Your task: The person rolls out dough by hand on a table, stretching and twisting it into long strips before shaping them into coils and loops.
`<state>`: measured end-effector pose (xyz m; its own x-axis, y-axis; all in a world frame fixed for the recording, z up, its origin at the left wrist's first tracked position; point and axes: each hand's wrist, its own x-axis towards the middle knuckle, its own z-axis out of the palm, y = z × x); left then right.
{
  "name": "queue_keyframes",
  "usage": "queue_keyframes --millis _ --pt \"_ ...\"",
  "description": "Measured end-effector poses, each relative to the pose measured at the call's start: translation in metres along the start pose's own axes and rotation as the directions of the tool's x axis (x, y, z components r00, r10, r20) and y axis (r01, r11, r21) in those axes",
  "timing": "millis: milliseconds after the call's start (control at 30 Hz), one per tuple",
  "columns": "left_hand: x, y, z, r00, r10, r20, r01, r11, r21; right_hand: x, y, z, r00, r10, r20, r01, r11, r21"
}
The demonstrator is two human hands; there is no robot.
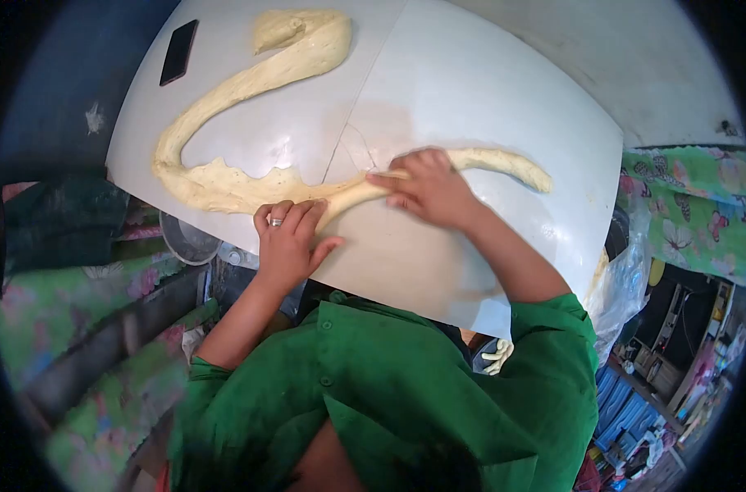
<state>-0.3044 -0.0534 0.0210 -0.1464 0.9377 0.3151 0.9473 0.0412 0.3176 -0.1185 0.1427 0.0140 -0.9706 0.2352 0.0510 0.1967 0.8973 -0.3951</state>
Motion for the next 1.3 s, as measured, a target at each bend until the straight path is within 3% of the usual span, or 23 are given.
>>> queue_keyframes --millis 67,133,167,233,267,300,333,433,500,567,633,667,700,767,800,900,967,1000,1067,1100,1167,1200,1300 --pt "-0.001 -0.001 -0.015 0.998 -0.026 0.056 0.025 0.999 0.022 0.031 0.019 -0.007 0.995 0.088 -0.044 -0.096 0.970 -0.222" --pt "0.011 -0.017 -0.019 0.945 -0.299 0.133 0.297 0.954 0.034 0.073 0.035 -0.003 0.925 0.135 -0.355 -0.258 0.910 -0.324" --pt "0.011 -0.018 -0.018 0.945 -0.301 0.131 0.299 0.954 0.033 0.081 0.023 -0.006 0.926 0.133 -0.354 -0.255 0.910 -0.326" --pt "0.016 -0.025 -0.012 0.931 -0.336 -0.142 0.353 0.929 0.112 0.089 -0.004 -0.019 0.928 0.269 -0.257 -0.315 0.936 -0.157" --pt "0.014 -0.023 -0.006 0.922 -0.309 -0.232 0.318 0.948 0.000 0.076 -0.011 -0.005 0.958 -0.052 -0.282 0.023 0.994 -0.103" --pt "0.007 -0.023 -0.004 0.920 -0.314 -0.233 0.322 0.947 -0.003 0.056 -0.021 0.015 0.992 -0.106 -0.074 0.116 0.983 0.144" --pt "-0.003 -0.023 -0.004 0.963 -0.223 -0.154 0.232 0.971 0.048 0.038 -0.043 0.018 0.984 -0.152 -0.097 0.146 0.987 -0.067" --pt "-0.019 -0.025 -0.007 0.998 -0.052 0.026 0.048 0.990 0.130 0.024 -0.026 0.011 0.997 -0.068 0.039 0.070 0.996 -0.053" --pt "-0.017 -0.026 -0.017 0.995 -0.103 0.014 0.099 0.982 0.164 0.057 -0.018 0.001 0.998 0.050 -0.032 -0.055 0.984 -0.171" --pt "-0.003 -0.042 -0.022 0.984 -0.175 -0.035 0.178 0.968 0.178 0.096 -0.002 0.012 0.922 0.104 -0.373 -0.242 0.907 -0.346" --pt "0.007 -0.060 -0.017 0.875 -0.383 -0.296 0.408 0.913 0.024 0.105 -0.023 0.009 0.936 0.078 -0.343 -0.174 0.950 -0.260" --pt "0.002 -0.069 -0.011 0.912 -0.338 -0.234 0.354 0.935 0.030 0.104 -0.035 0.009 0.951 0.048 -0.305 -0.103 0.981 -0.165" --pt "0.000 -0.068 -0.011 0.911 -0.341 -0.233 0.357 0.934 0.029 0.094 -0.043 0.025 0.962 -0.154 -0.225 0.162 0.987 0.017" --pt "-0.012 -0.058 -0.011 0.992 -0.123 0.026 0.122 0.992 0.024 0.068 -0.074 0.039 0.972 -0.167 -0.165 0.157 0.985 -0.070" --pt "-0.009 -0.047 -0.024 0.994 -0.107 0.012 0.106 0.992 0.062 0.067 -0.070 0.036 0.973 -0.165 -0.163 0.155 0.985 -0.069" --pt "-0.021 -0.052 -0.024 0.995 -0.099 0.020 0.097 0.992 0.082 0.079 -0.054 0.019 0.991 -0.129 -0.020 0.131 0.987 0.098" --pt "-0.007 -0.067 -0.037 0.972 -0.192 0.138 0.183 0.980 0.078 0.105 -0.043 0.010 0.986 0.165 0.025 -0.160 0.979 -0.127" --pt "0.002 -0.076 -0.037 0.963 -0.268 0.017 0.266 0.959 0.095 0.115 -0.042 0.013 0.984 0.176 0.030 -0.171 0.977 -0.127" --pt "0.012 -0.085 -0.036 0.927 -0.321 -0.194 0.342 0.936 0.081 0.139 -0.040 0.017 0.858 0.187 -0.479 -0.336 0.909 -0.248" --pt "0.011 -0.091 -0.032 0.929 -0.313 -0.197 0.333 0.940 0.077 0.135 -0.044 0.022 0.854 0.189 -0.484 -0.343 0.905 -0.253" --pt "0.000 -0.102 -0.020 0.978 -0.125 0.168 0.129 0.991 -0.016 0.114 -0.060 0.036 0.987 -0.010 -0.159 0.040 0.982 0.185" --pt "-0.010 -0.100 -0.016 0.990 0.051 0.129 -0.056 0.998 0.038 0.104 -0.067 0.035 0.988 -0.006 -0.154 0.036 0.981 0.191" --pt "-0.015 -0.086 -0.044 0.993 0.045 0.111 -0.050 0.998 0.044 0.094 -0.062 0.027 0.999 -0.015 -0.044 0.012 0.997 -0.072"
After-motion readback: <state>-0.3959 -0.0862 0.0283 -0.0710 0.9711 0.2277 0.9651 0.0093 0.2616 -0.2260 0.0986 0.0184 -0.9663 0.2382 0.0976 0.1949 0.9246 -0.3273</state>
